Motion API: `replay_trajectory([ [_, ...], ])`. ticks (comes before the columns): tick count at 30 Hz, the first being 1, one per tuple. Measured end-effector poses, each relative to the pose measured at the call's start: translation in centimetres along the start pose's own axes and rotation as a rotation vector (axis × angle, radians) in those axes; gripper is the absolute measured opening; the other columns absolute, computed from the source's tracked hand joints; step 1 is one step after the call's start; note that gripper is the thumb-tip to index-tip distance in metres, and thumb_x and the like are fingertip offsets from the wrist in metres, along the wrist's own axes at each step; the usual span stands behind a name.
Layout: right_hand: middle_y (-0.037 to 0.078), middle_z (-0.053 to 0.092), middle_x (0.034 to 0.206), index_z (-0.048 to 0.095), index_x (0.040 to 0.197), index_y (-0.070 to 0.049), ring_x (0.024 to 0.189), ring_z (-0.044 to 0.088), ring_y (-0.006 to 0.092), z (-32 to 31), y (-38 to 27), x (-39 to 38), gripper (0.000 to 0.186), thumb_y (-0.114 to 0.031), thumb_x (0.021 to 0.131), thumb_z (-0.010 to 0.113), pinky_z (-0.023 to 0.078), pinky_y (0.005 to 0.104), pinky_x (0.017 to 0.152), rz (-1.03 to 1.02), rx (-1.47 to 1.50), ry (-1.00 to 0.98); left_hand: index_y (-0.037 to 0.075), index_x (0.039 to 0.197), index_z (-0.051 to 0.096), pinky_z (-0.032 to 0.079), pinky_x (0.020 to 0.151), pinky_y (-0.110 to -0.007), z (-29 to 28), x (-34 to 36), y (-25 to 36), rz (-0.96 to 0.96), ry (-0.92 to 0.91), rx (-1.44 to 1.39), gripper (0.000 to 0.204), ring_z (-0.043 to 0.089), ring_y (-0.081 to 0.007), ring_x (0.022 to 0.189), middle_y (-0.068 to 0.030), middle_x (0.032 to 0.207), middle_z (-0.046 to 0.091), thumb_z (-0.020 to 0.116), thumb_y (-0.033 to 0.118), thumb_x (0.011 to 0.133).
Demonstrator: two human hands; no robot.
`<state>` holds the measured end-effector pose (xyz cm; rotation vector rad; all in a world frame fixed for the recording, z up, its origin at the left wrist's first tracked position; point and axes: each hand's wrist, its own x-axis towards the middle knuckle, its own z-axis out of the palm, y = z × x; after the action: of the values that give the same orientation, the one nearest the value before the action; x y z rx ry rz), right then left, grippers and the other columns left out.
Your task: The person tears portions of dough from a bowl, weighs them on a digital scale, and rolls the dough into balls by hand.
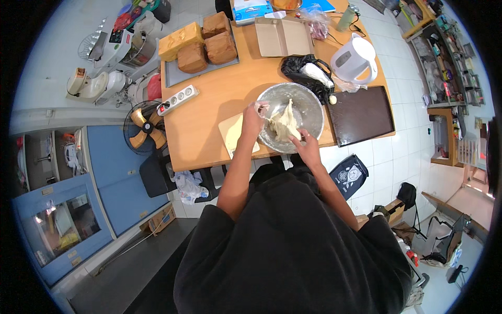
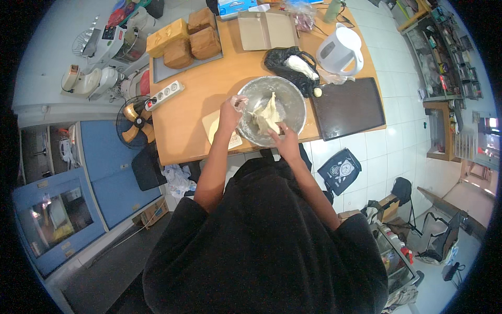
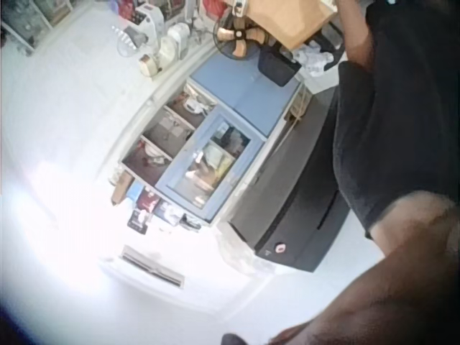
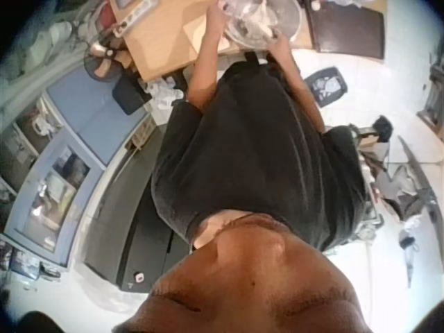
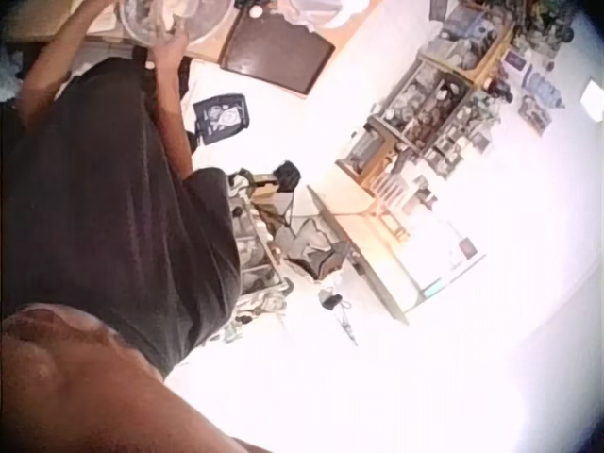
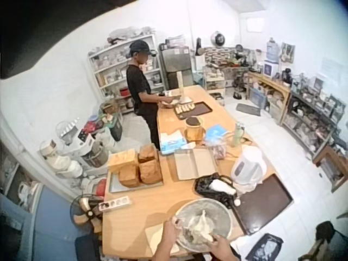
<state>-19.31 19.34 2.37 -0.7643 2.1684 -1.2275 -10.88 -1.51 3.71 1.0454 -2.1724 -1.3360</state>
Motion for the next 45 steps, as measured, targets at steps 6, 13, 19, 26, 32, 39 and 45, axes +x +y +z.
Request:
replay_trajectory([
  [6,0.016,0.067,0.086,0.059,0.11,0.006,0.07,0.066,0.021,-0.9,-0.5,-0.1,0.042,-0.026,0.085,0.071,0.051,0.0322,0.059,0.165,0.201,0.041,0.006,0.104,0.068,0.05,0.083,-0.042,4.3,-1.4,-3.1,0.199,-0.272,0.261,0.023,0.063,-0.0335,0.094,-0.0205,0.105,0.063,0.062,0.003,0.082],
  [13,0.017,0.066,0.091,0.058,0.113,0.005,0.068,0.064,0.0172,-0.6,0.9,0.4,0.043,-0.026,0.086,0.07,0.051,0.0298,0.053,0.128,0.249,0.059,0.009,0.123,0.056,0.049,0.09,-0.045,7.6,-2.5,-3.2,-0.091,-0.286,0.587,0.045,0.055,-0.0395,0.112,-0.0258,0.128,0.05,0.066,0.011,0.079],
  [19,0.013,0.066,0.094,0.059,0.113,0.004,0.074,0.064,0.0175,-0.3,0.9,0.1,0.041,-0.026,0.088,0.068,0.052,0.0304,0.054,0.162,0.255,0.08,0.006,0.125,0.051,0.048,0.089,-0.048,6.5,-1.7,-3.3,-0.165,-0.421,0.485,0.05,0.055,-0.0405,0.112,-0.0288,0.125,0.051,0.066,0.007,0.077],
  [26,0.012,0.065,0.096,0.059,0.111,0.002,0.077,0.063,0.0161,0.3,0.7,0.7,0.038,-0.027,0.088,0.068,0.056,0.0297,0.058,0.198,0.322,0.011,0.005,0.111,0.061,0.05,0.085,-0.045,5.0,1.0,-5.2,0.072,-0.5,0.384,0.038,0.06,-0.0419,0.097,-0.0257,0.108,0.061,0.07,0.014,0.075],
  [32,0.012,0.065,0.089,0.059,0.111,0.002,0.068,0.061,0.0149,1.0,2.4,0.9,0.038,-0.027,0.089,0.067,0.053,0.0299,0.056,0.158,0.275,0.013,0.002,0.095,0.065,0.051,0.079,-0.049,6.2,-2.4,-3.0,0.027,-0.286,0.589,0.017,0.063,-0.0401,0.094,-0.0222,0.098,0.063,0.059,0.008,0.08],
  [39,0.007,0.062,0.1,0.055,0.119,0.001,0.088,0.062,0.0146,0.3,1.7,0.9,0.039,-0.024,0.091,0.065,0.059,0.0308,0.062,0.261,0.284,-0.052,0.0,0.092,0.066,0.052,0.077,-0.048,4.5,-6.1,-2.2,0.157,-0.533,0.697,0.017,0.064,-0.0403,0.089,-0.0233,0.098,0.063,0.052,0.006,0.083],
  [45,0.013,0.065,0.095,0.058,0.115,0.001,0.083,0.063,0.0172,0.5,1.1,0.7,0.036,-0.027,0.093,0.061,0.057,0.033,0.063,0.212,0.344,-0.005,-0.001,0.093,0.065,0.05,0.078,-0.05,3.4,-6.8,1.0,0.069,-0.411,0.556,0.016,0.064,-0.0396,0.09,-0.0235,0.094,0.064,0.057,0.005,0.081],
])
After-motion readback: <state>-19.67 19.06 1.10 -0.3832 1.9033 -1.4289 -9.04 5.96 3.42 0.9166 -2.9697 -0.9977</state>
